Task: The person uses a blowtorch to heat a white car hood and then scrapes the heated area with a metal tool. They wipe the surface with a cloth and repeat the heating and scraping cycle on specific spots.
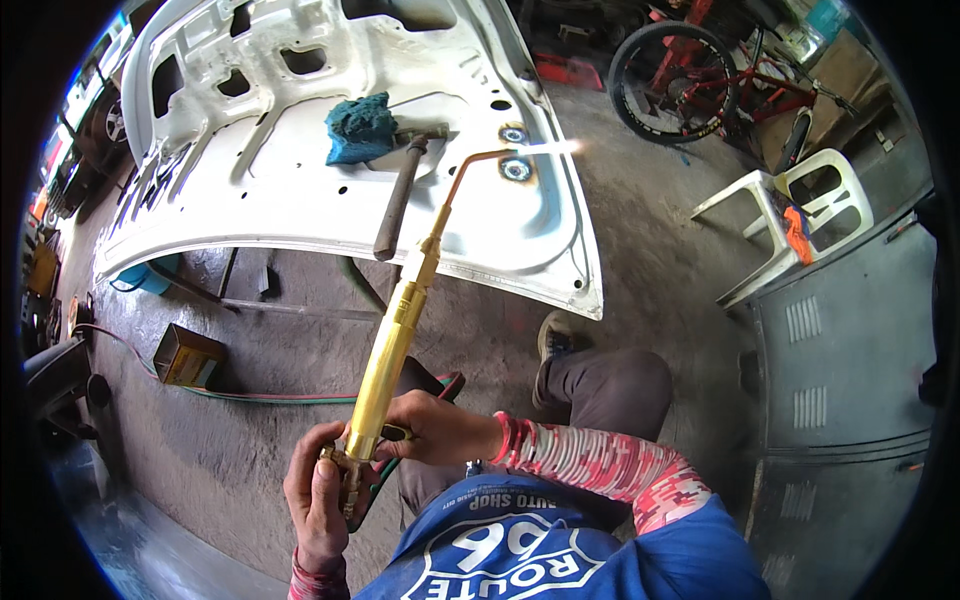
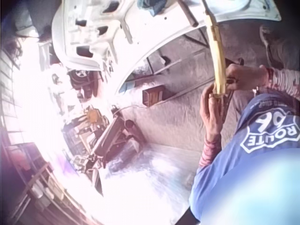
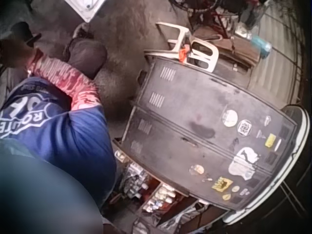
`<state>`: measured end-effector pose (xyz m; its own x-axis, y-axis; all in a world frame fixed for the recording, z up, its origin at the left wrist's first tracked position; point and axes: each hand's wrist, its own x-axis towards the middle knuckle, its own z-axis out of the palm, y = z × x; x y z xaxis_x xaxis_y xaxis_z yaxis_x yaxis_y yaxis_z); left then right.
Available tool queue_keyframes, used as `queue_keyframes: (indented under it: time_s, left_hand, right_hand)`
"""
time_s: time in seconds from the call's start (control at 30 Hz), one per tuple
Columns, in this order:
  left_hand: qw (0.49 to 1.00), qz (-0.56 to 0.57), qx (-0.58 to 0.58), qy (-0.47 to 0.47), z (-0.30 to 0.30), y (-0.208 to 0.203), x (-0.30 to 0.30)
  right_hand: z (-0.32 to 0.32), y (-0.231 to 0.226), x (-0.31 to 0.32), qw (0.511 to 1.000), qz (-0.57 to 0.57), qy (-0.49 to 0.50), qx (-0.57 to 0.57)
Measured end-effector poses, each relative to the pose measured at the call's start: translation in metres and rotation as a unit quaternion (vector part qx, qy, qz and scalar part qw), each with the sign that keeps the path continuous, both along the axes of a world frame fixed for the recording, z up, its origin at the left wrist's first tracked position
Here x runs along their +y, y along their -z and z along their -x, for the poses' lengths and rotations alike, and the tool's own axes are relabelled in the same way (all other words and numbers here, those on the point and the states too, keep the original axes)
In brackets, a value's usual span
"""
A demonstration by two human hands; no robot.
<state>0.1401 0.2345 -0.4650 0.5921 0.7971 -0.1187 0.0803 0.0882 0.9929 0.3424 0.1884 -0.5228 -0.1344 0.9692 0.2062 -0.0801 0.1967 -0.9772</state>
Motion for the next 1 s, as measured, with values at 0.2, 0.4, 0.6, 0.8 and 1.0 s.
queue_keyframes:
  time_s: [0.2, 0.4, 0.6, 0.8, 1.0]
  left_hand:
    - [0.999, -0.029, 0.014, -0.028, -0.01, -0.001, -0.001]
    - [0.991, -0.093, 0.076, -0.056, 0.011, -0.001, -0.005]
    - [0.976, -0.188, 0.084, -0.066, 0.026, 0.021, -0.008]
    - [0.978, -0.162, 0.111, -0.077, 0.022, 0.027, -0.014]
    - [0.976, -0.172, 0.117, -0.072, 0.008, 0.012, -0.014]
  right_hand:
    - [-0.011, 0.007, 0.013, 0.999, -0.004, -0.041, 0.021]
    - [-0.004, 0.013, 0.033, 0.988, -0.144, -0.04, -0.036]
    - [0.002, 0.025, 0.035, 0.987, -0.123, -0.095, -0.041]
    - [0.002, 0.031, 0.032, 0.982, -0.177, -0.059, 0.018]
    - [-0.001, 0.033, 0.023, 0.991, -0.082, -0.106, 0.025]
